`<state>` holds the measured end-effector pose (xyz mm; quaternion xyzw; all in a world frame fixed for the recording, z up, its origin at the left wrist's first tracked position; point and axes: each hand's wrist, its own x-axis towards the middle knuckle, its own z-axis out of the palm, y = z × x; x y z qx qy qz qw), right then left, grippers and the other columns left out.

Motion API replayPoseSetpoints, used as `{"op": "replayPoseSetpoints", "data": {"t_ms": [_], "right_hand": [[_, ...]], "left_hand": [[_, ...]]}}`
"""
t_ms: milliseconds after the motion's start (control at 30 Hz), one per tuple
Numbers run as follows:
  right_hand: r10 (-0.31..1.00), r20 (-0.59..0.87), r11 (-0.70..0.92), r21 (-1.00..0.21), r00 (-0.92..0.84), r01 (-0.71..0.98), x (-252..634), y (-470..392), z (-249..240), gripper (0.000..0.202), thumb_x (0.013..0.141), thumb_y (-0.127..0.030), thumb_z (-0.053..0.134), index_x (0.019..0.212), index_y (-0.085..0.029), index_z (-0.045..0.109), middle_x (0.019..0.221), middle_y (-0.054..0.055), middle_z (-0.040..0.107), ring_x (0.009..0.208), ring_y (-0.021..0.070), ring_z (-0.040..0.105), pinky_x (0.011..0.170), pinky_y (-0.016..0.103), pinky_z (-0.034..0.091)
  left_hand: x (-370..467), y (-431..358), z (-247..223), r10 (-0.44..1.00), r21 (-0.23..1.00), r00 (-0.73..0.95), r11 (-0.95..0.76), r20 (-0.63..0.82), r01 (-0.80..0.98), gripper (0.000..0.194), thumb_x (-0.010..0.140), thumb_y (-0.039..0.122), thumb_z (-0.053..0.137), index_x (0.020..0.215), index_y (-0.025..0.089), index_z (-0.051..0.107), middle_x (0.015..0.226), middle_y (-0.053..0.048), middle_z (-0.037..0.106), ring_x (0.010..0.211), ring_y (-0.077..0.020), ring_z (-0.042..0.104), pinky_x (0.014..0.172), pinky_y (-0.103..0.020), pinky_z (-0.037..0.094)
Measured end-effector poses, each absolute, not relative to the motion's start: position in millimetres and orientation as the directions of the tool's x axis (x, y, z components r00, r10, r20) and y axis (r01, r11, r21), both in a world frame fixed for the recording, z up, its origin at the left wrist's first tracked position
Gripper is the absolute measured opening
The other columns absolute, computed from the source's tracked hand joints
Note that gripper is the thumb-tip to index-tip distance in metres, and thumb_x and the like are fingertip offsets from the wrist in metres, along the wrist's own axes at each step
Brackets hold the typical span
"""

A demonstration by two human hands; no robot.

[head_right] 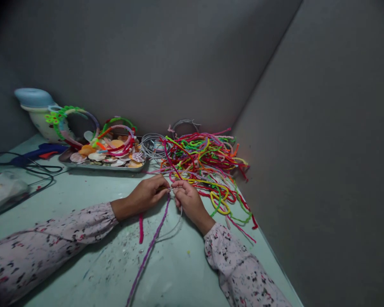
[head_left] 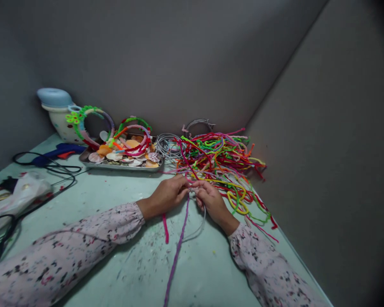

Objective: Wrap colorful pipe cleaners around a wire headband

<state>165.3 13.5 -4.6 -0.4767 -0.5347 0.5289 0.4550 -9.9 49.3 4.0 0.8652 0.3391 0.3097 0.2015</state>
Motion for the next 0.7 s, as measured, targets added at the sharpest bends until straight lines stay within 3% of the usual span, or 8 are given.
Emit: {"op": "replayPoseSetpoints", "data": {"t_ms": [400, 600, 700], "right_hand": [[0.985, -0.055, -0.06, -0.998, -0.161, -0.031, 169, 18, -6, 0.021, 0.078, -0.033, 0.054, 0.094, -0.019, 0.051, 0.045, -0.01, 0.046, 0.034, 0.0063, 0.035, 0.035, 0.016, 0.027], [0.985, -0.105, -0.128, -0.977, -0.14, -0.17, 174, 22, -6, 0.021, 0.076, -0.029, 0.055, 0.094, -0.019, 0.052, 0.044, -0.011, 0.043, 0.033, 0.0054, 0.03, 0.033, 0.015, 0.023], [0.981, -0.118, -0.148, -0.967, -0.151, -0.21, 176, 24, -7, 0.02, 0.075, -0.029, 0.056, 0.093, -0.019, 0.052, 0.043, -0.01, 0.044, 0.033, 0.0052, 0.03, 0.033, 0.015, 0.022]], "left_hand": [[-6, 49, 4, 0.748, 0.618, 0.549, -0.642, 0.373, 0.454, 0.008, 0.083, 0.017, 0.049, 0.08, 0.016, 0.057, 0.079, -0.003, 0.056, 0.073, -0.0145, 0.051, 0.066, -0.026, 0.039], [-6, 51, 2, 0.76, 0.675, 0.542, -0.612, 0.359, 0.411, 0.018, 0.084, 0.021, 0.051, 0.099, 0.018, 0.059, 0.094, -0.005, 0.06, 0.086, -0.0168, 0.055, 0.076, -0.028, 0.042], [-5, 52, 2, 0.759, 0.678, 0.542, -0.612, 0.36, 0.407, 0.017, 0.087, 0.019, 0.046, 0.095, 0.018, 0.061, 0.091, -0.004, 0.06, 0.085, -0.0165, 0.054, 0.077, -0.027, 0.041]]}}
